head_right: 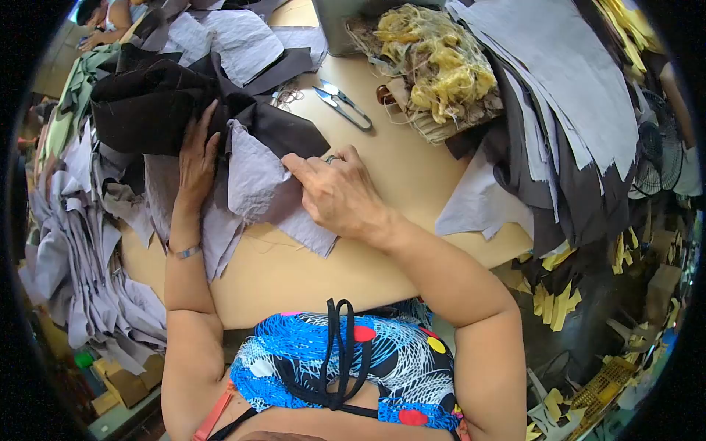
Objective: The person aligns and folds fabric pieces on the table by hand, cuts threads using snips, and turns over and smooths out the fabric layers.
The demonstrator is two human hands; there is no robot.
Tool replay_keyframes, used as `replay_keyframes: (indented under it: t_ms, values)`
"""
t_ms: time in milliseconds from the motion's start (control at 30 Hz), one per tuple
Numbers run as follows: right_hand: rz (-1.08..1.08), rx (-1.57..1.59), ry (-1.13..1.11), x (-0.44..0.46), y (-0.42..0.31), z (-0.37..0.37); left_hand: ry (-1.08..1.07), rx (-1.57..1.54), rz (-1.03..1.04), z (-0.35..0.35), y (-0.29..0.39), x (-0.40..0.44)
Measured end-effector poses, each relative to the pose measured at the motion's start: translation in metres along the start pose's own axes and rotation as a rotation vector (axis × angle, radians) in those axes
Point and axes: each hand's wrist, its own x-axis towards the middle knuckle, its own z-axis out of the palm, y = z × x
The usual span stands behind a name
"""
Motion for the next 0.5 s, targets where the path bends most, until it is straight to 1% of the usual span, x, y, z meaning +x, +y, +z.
replay_keyframes:
  t_ms: [167,267,333,367,400,433,500]
  values:
    - [0.005,0.122,0.076,-0.003,0.002,0.004,-0.001,-0.029,-0.016,-0.002,0.001,-0.002]
    - [0.105,0.298,0.061,-0.001,0.001,-0.011,0.021,-0.045,-0.061,0.001,0.000,-0.002]
    - [0.099,0.391,0.176,0.000,0.009,-0.014,0.053,-0.068,-0.087,0.001,0.003,-0.002]
    - [0.091,0.439,0.234,0.000,0.013,-0.015,0.091,-0.054,-0.061,0.001,0.003,0.001]
    - [0.114,0.407,0.302,-0.003,0.017,-0.016,0.128,-0.037,-0.033,0.000,0.004,0.004]
    - [0.187,0.423,0.295,-0.007,0.019,-0.017,0.162,-0.020,-0.005,-0.002,0.007,0.004]
    - [0.327,0.447,0.284,-0.012,0.025,-0.023,0.355,0.083,0.160,-0.012,0.022,0.006]
